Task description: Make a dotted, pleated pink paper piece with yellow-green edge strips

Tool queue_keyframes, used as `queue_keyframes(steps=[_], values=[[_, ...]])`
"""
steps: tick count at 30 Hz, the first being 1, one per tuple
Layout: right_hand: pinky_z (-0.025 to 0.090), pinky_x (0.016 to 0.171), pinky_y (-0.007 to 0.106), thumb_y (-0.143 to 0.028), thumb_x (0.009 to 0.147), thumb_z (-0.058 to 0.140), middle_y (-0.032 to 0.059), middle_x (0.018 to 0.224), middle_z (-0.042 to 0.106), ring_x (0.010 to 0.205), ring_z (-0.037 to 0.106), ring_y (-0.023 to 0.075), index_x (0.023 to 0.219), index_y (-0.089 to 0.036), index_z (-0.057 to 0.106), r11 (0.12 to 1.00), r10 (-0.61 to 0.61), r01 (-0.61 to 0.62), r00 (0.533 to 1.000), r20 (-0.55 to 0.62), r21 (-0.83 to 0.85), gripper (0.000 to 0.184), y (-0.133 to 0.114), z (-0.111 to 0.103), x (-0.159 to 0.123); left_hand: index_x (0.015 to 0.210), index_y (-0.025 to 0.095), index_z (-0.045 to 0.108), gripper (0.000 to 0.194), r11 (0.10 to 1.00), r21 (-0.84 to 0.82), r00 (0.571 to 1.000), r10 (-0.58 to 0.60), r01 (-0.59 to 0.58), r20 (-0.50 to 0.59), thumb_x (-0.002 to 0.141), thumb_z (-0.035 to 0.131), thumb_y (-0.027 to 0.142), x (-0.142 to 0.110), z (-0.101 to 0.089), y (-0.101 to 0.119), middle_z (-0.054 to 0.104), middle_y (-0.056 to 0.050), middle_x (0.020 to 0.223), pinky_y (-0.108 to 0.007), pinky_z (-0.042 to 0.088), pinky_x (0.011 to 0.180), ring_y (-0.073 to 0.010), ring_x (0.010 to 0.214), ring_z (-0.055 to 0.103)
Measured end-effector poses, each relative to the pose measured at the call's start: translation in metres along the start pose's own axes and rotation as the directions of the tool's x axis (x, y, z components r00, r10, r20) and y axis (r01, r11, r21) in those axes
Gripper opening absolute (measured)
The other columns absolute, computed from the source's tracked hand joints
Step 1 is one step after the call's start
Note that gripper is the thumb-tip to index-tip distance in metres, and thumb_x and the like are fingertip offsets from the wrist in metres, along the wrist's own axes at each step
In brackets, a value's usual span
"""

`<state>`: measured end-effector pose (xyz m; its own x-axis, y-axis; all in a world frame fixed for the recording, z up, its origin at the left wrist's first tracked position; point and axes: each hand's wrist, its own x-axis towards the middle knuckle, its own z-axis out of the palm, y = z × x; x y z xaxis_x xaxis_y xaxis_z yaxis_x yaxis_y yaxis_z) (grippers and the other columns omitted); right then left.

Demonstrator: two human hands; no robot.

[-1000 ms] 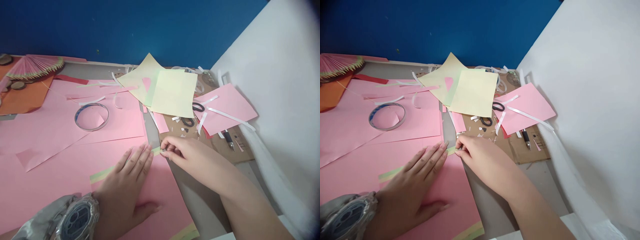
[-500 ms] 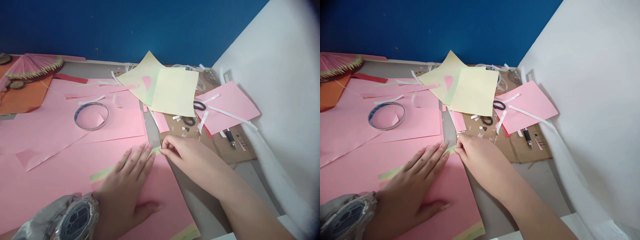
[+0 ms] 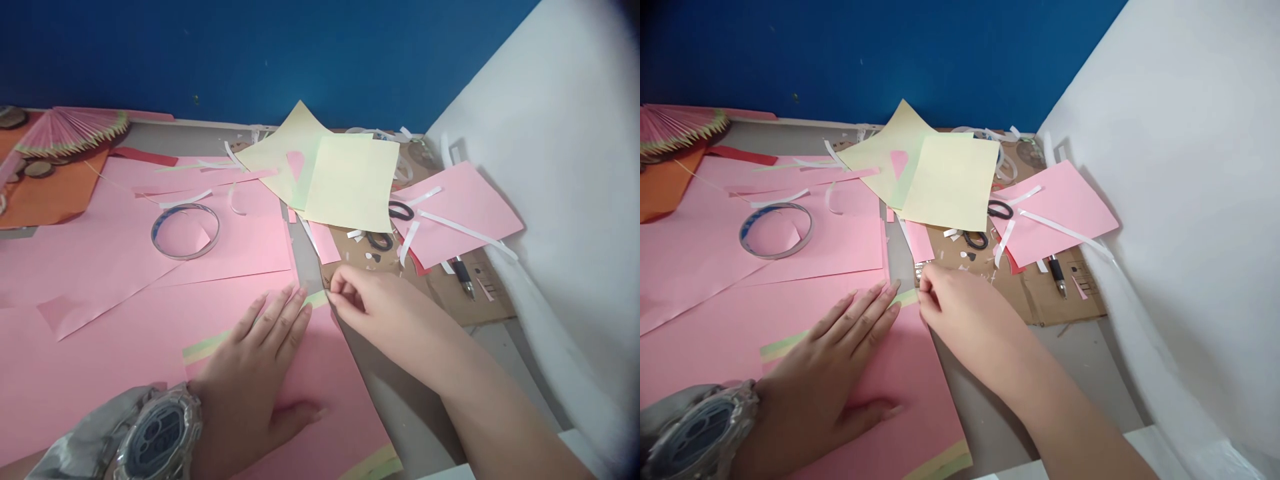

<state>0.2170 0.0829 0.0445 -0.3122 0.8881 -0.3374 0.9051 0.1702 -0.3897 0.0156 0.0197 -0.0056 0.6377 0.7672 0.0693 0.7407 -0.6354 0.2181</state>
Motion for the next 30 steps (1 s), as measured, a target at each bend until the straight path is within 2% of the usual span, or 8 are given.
queue_keyframes(steps=[4,8,11,18,21,23,26,30], values=[[0.03,0.046,0.026,-0.031,0.09,0.045,-0.0045,0.069,0.058,0.056,0.052,0.0135,0.079,-0.025,0.046,0.999,0.012,-0.016,0.992,-0.128,-0.037,0.014,-0.008,-0.001,0.001,0.14,0.007,0.035,0.083,1.0,0.016,1.0,0.008,-0.008,-0.019,0.083,0.037,0.067,0.0,-0.002,0.0,0.027,-0.014,0.151,-0.04,0.009,0.114,-0.0293,0.139,0.025],[0.038,0.07,0.035,-0.034,0.089,0.049,0.0069,0.095,0.059,0.084,0.053,0.0243,0.088,-0.021,0.048,0.968,-0.176,0.124,0.957,-0.233,-0.22,0.013,-0.019,0.018,0.004,0.139,0.002,0.036,0.089,0.998,0.045,0.996,-0.028,0.032,-0.083,0.08,0.039,0.069,-0.001,0.0,0.002,0.03,-0.019,0.149,-0.041,0.014,0.112,-0.033,0.136,0.029],[0.035,0.076,0.04,-0.033,0.09,0.048,0.0103,0.101,0.058,0.087,0.051,0.0273,0.094,-0.018,0.049,0.936,-0.212,0.111,0.936,-0.281,-0.335,0.016,-0.018,0.035,0.005,0.138,-0.003,0.034,0.098,0.995,0.065,0.986,-0.07,0.08,-0.151,0.076,0.039,0.073,-0.001,0.003,0.004,0.029,-0.023,0.148,-0.043,0.017,0.11,-0.0373,0.136,0.027],[0.034,0.077,0.04,-0.02,0.089,0.047,0.0077,0.1,0.057,0.091,0.051,0.0253,0.098,-0.018,0.049,0.961,-0.168,0.073,0.92,-0.355,-0.266,0.01,-0.001,0.039,0.005,0.142,-0.002,0.028,0.101,0.996,0.003,0.99,-0.084,0.085,-0.112,0.076,0.038,0.074,-0.002,0.004,0.002,0.025,-0.022,0.15,-0.045,0.019,0.111,-0.0367,0.139,0.021],[0.036,0.083,0.038,-0.018,0.092,0.041,0.0068,0.103,0.056,0.095,0.051,0.0227,0.102,-0.02,0.051,0.973,-0.22,0.187,0.929,-0.298,-0.135,0.014,-0.004,0.028,0.007,0.143,0.002,0.026,0.087,0.995,-0.049,0.993,-0.088,0.084,-0.081,0.084,0.041,0.064,0.001,-0.008,-0.005,0.027,-0.019,0.15,-0.045,0.024,0.111,-0.0335,0.138,0.022],[0.037,0.085,0.037,-0.025,0.094,0.042,0.0061,0.106,0.055,0.097,0.051,0.0217,0.103,-0.022,0.052,0.958,-0.286,0.279,0.933,-0.218,-0.064,0.014,-0.011,0.02,0.008,0.137,0.007,0.036,0.073,0.987,-0.093,0.986,-0.14,0.132,-0.085,0.085,0.047,0.057,0.005,-0.023,-0.012,0.042,-0.017,0.141,-0.047,0.031,0.106,-0.0322,0.131,0.034],[0.037,0.087,0.039,-0.038,0.089,0.054,0.0047,0.103,0.055,0.1,0.05,0.023,0.099,-0.023,0.054,0.934,-0.356,0.353,0.924,-0.137,-0.051,0.018,-0.022,0.013,0.009,0.12,0.013,0.05,0.067,0.962,-0.128,0.97,-0.244,0.241,-0.01,0.073,0.061,0.06,0.006,-0.045,-0.025,0.055,-0.014,0.12,-0.046,0.046,0.085,-0.032,0.108,0.052],[0.039,0.083,0.036,-0.036,0.087,0.057,0.0019,0.093,0.056,0.093,0.049,0.0202,0.08,-0.022,0.05,0.924,-0.38,0.381,0.919,-0.1,-0.008,0.018,-0.027,0.014,0.011,0.097,0.018,0.056,0.046,0.937,-0.167,0.951,-0.293,0.306,0.097,0.071,0.064,0.054,-0.003,-0.055,-0.036,0.059,-0.006,0.093,-0.037,0.046,0.068,-0.0239,0.08,0.056]])
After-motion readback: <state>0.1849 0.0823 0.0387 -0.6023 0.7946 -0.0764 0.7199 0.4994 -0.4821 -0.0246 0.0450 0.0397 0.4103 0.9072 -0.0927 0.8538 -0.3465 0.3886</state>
